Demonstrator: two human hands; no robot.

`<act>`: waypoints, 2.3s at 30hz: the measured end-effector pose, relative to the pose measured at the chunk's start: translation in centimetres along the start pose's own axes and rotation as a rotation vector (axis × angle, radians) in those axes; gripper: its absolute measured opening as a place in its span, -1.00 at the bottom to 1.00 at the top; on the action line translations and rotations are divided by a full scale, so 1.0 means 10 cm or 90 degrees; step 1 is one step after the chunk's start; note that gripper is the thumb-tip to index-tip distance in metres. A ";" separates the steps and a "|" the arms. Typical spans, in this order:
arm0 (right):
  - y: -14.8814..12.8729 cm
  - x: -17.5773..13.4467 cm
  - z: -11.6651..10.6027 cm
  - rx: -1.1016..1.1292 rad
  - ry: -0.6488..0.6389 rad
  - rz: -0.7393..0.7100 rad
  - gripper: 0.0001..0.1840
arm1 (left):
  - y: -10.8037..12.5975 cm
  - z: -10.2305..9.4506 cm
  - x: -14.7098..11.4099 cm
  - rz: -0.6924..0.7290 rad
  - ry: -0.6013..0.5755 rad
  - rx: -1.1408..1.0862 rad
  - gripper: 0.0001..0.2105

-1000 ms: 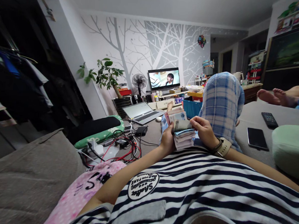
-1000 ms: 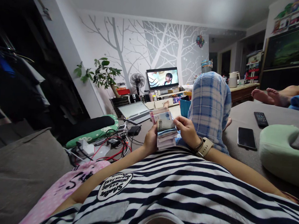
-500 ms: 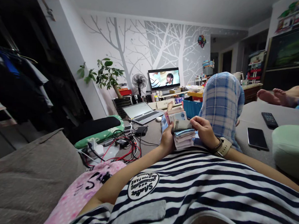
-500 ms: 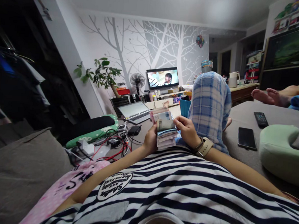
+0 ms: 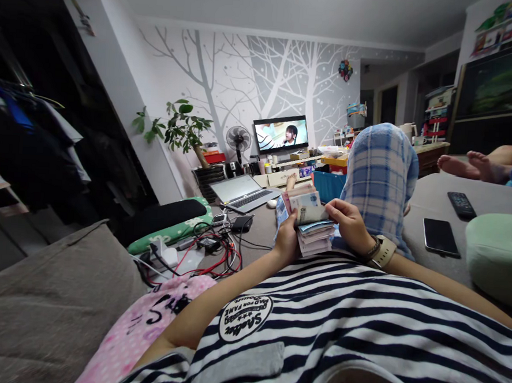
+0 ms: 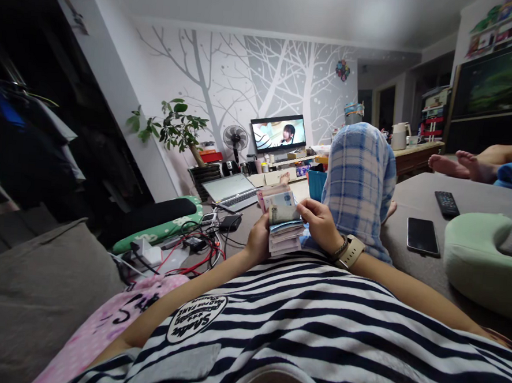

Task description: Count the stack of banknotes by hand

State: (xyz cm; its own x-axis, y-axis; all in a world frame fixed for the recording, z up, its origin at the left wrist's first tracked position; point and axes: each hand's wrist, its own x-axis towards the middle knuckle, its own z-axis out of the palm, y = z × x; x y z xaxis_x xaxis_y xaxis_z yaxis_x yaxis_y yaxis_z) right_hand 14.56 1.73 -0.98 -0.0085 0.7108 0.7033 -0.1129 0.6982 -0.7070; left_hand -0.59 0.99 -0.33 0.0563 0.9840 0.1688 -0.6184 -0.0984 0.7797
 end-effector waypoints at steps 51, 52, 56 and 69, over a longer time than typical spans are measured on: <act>0.05 0.06 0.01 0.022 0.040 0.055 -0.39 | 0.02 0.00 -0.04 0.010 -0.002 0.024 -0.80; 0.05 0.06 0.01 0.022 0.043 0.057 -0.38 | 0.03 0.01 -0.04 0.010 0.002 0.030 -0.81; 0.03 0.07 0.00 0.004 0.029 0.054 -0.39 | 0.03 0.03 -0.06 0.002 0.007 0.038 -0.86; -0.02 0.02 0.00 -0.004 0.018 -0.005 -0.46 | 0.06 0.09 -0.08 -0.018 0.038 0.010 -0.77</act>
State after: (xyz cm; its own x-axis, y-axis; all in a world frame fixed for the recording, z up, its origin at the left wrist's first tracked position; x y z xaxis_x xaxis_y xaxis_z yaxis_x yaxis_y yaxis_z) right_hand 14.59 1.74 -0.71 0.0211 0.7076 0.7063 -0.1067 0.7040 -0.7021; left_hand -0.24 0.00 0.54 0.0271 0.9934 0.1111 -0.6047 -0.0722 0.7932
